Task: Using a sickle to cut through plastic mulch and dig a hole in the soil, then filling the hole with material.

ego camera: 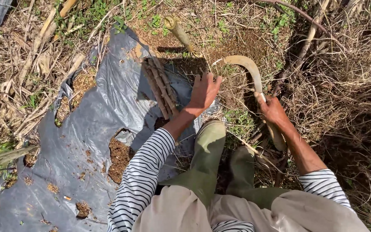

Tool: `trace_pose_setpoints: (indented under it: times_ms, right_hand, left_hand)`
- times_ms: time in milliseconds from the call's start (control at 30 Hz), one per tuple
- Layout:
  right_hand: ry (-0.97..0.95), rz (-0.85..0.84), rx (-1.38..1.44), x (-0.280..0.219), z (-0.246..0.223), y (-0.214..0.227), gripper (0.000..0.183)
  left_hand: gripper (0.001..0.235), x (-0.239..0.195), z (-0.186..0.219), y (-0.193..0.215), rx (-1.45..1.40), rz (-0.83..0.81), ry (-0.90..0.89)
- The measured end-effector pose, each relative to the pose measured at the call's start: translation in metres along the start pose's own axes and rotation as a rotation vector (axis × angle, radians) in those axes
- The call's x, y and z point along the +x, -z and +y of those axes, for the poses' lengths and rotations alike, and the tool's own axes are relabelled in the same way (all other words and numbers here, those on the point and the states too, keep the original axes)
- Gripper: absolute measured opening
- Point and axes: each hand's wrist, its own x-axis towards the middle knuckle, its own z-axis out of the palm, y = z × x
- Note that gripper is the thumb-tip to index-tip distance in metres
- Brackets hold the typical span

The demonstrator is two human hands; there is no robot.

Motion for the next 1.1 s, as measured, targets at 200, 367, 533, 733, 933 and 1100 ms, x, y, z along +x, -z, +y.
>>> trace_pose_setpoints:
  times_ms: [200,367,533,733,933,1100]
  right_hand:
    - [-0.052,0.016,-0.075,-0.032,-0.029,0.036,0.056]
    - [-0.051,-0.139,-0.089,-0.032,-0.028,0.014,0.056]
    - [-0.098,0.081,0.12,-0.019,0.005,0.017,0.048]
    - [-0.142,0.011,0.014,-0.022,-0.015,0.021,0.05]
    - [-0.197,0.066,0.247,-0.018,-0.021,0.009,0.05]
    - [-0.049,0.009,0.074,-0.011,-0.034,-0.001,0.055]
  left_hand:
    - [0.013,-0.02,0.024,0.007,-0.109,-0.101,-0.063]
    - [0.015,-0.028,0.042,0.016,-0.22,-0.213,-0.166]
    - [0.017,-0.034,0.048,0.0,-0.253,-0.271,-0.2]
    - [0.01,-0.011,0.02,0.045,-0.149,-0.333,-0.121]
    - [0.009,-0.029,0.004,0.016,-0.112,-0.257,0.004]
    - [0.011,-0.026,0.005,0.043,0.151,-0.201,-0.007]
